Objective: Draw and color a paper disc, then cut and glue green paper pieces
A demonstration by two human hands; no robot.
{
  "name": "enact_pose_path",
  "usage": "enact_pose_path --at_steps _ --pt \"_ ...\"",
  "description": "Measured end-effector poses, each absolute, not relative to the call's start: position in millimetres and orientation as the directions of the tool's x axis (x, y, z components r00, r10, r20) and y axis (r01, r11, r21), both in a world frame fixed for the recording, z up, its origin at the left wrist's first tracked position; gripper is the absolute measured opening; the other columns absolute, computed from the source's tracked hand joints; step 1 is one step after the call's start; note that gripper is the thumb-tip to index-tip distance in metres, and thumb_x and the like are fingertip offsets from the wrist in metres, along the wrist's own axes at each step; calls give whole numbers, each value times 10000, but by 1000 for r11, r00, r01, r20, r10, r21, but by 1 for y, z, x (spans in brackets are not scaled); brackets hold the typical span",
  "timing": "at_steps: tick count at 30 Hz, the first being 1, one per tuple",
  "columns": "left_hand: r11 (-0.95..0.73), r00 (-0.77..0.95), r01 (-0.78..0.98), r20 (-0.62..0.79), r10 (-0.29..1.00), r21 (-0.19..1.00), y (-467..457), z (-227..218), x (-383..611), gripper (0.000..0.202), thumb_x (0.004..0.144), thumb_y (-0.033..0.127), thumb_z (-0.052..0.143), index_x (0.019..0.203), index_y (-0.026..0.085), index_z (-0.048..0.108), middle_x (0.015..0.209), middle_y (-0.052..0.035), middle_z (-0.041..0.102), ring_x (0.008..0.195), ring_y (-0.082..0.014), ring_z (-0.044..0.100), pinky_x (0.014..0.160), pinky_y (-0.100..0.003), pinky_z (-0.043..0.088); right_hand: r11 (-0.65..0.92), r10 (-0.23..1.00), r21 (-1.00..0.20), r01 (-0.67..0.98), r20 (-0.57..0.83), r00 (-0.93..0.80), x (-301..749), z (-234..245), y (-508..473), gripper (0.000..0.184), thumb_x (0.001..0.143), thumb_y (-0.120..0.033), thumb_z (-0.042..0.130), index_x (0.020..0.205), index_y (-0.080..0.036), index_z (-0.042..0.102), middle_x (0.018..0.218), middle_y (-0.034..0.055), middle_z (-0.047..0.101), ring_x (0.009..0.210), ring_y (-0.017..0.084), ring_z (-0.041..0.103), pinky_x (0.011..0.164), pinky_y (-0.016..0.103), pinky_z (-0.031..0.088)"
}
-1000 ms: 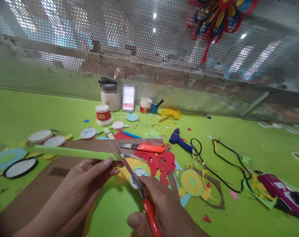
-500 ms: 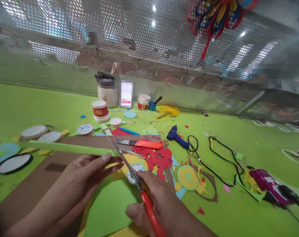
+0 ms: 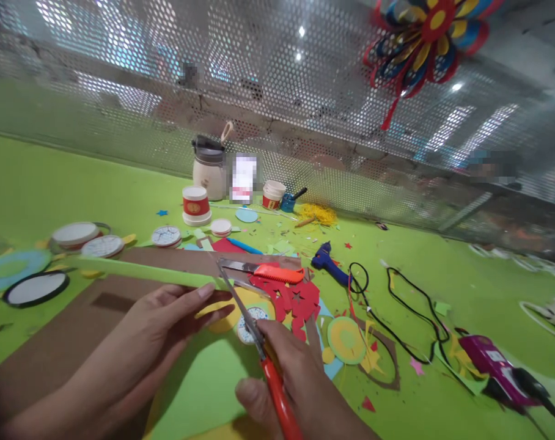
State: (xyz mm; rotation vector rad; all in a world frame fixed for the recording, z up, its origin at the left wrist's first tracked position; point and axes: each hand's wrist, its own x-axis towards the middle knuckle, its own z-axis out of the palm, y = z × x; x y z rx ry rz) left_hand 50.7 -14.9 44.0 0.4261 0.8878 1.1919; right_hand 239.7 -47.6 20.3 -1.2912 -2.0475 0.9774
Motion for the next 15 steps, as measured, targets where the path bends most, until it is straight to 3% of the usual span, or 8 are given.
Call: enact_pose_path --at_steps 4,8,15 --pt "334 59 -621 -382 922 709 -16 44 51 110 741 125 766 842 105 725 978 -151 772 887 -242 736 822 -318 590 269 907 -804 531 26 -421 240 16 -45 767 801 -849 301 1098 -201 584 697 -4 517 550 128 429 539 272 362" --pt "351 85 -608 -381 921 712 -17 46 51 63 754 139 750 782 106 705 906 -156 776 767 -247 743 712 -331 610 243 912 -818 522 9 -411 241 14 -45 785 780 -865 320 1101 -203 592 683 -3 515 554 132 446 537 273 355" --pt "338 53 -587 -381 923 736 -16 46 50 95 785 163 735 859 110 706 1003 -164 765 844 -260 741 673 -302 607 262 912 -820 509 37 -410 241 16 -47 762 796 -841 341 1149 -212 585 727 16 540 619 160 519 566 278 390"
